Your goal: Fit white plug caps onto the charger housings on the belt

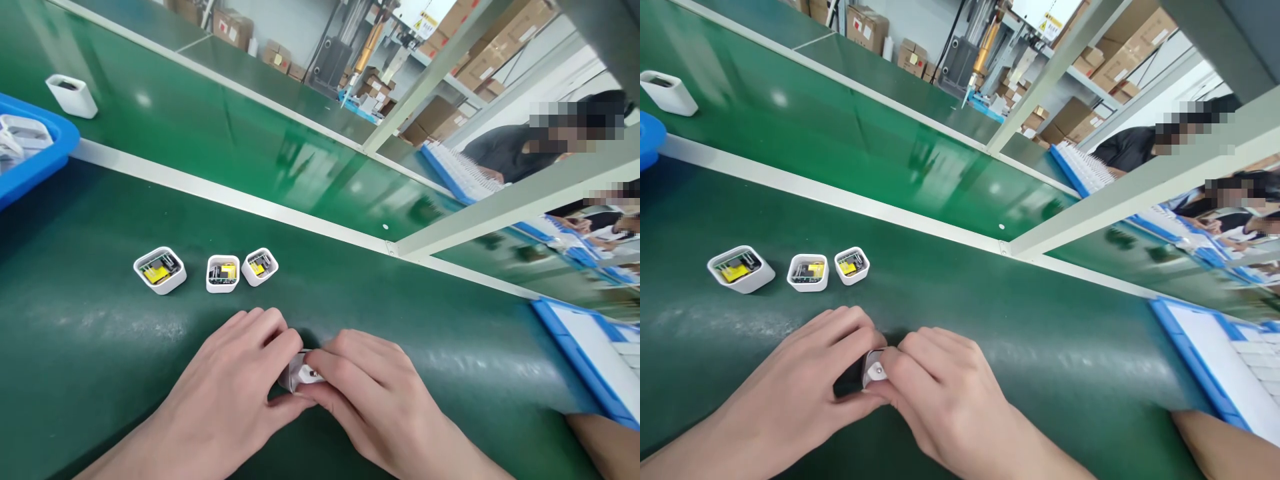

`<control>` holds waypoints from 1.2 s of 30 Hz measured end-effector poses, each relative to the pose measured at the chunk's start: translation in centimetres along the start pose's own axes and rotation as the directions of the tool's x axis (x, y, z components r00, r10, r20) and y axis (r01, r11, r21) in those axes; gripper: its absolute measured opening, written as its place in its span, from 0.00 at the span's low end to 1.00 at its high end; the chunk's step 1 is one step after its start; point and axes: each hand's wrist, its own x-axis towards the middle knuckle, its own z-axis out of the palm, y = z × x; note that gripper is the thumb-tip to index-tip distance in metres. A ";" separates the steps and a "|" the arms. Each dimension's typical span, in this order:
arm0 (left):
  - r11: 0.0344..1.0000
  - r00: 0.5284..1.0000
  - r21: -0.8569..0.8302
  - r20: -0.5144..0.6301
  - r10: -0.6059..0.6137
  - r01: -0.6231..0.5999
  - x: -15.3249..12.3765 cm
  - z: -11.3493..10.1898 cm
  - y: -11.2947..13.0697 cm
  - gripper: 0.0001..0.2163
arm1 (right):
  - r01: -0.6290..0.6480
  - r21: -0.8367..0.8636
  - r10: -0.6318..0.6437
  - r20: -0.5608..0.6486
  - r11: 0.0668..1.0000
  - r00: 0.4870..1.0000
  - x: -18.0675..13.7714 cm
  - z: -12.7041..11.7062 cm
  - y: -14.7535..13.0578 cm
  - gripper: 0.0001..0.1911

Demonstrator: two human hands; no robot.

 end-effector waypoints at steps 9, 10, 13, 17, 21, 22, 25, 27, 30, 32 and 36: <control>1.000 1.000 0.020 0.017 0.011 -0.011 0.4 -0.5 0.4 0.09 | -0.012 -0.045 0.010 -0.049 0.999 0.999 -0.1 0.8 -0.4 0.08; 1.000 1.000 0.025 0.016 0.012 -0.012 0.5 -0.6 0.5 0.09 | -0.015 -0.068 0.011 -0.058 0.998 0.998 -0.2 1.0 -0.5 0.10; 0.999 1.000 0.036 -0.009 0.016 -0.016 0.7 -0.7 0.6 0.10 | -0.021 -0.144 0.010 -0.080 0.989 0.997 -0.3 1.5 -0.8 0.14; 1.000 1.000 0.021 0.003 0.003 -0.003 0.4 -0.9 0.8 0.11 | -0.003 -0.235 -0.022 -0.104 0.972 0.994 -0.4 1.9 -0.9 0.17; 1.000 1.000 -0.008 0.000 -0.018 0.018 0.0 -1.3 1.0 0.12 | 0.036 -0.280 -0.071 -0.115 0.959 0.991 -0.5 1.9 -0.6 0.18; 1.000 1.000 -0.006 -0.002 -0.017 0.017 0.0 -1.4 1.1 0.12 | 0.039 -0.285 -0.075 -0.114 0.958 0.991 -0.5 1.9 -0.6 0.19; 0.999 1.000 0.016 0.005 -0.030 0.030 -0.1 -1.6 1.4 0.13 | 0.025 -0.287 -0.056 -0.102 0.958 0.993 -0.5 2.3 -0.4 0.18; 0.999 0.999 0.028 0.010 -0.040 0.040 -0.2 -1.6 1.4 0.13 | -0.009 -0.284 -0.019 -0.095 0.959 0.995 -0.6 2.4 -0.5 0.18; 0.998 0.999 0.049 0.008 -0.041 0.040 -0.5 -1.3 1.5 0.11 | -0.094 -0.289 0.064 -0.110 0.953 0.992 -1.4 1.5 -0.3 0.16; 0.997 0.998 0.052 -0.001 -0.059 0.059 -0.8 -1.5 1.9 0.17 | -0.201 -0.302 0.156 -0.169 0.932 0.973 -2.9 -0.7 0.5 0.15; 0.988 0.999 0.155 -0.044 -0.008 0.014 -1.4 -4.5 3.0 0.16 | -0.524 -0.326 0.389 -0.396 0.787 0.832 -8.0 -7.9 5.5 0.21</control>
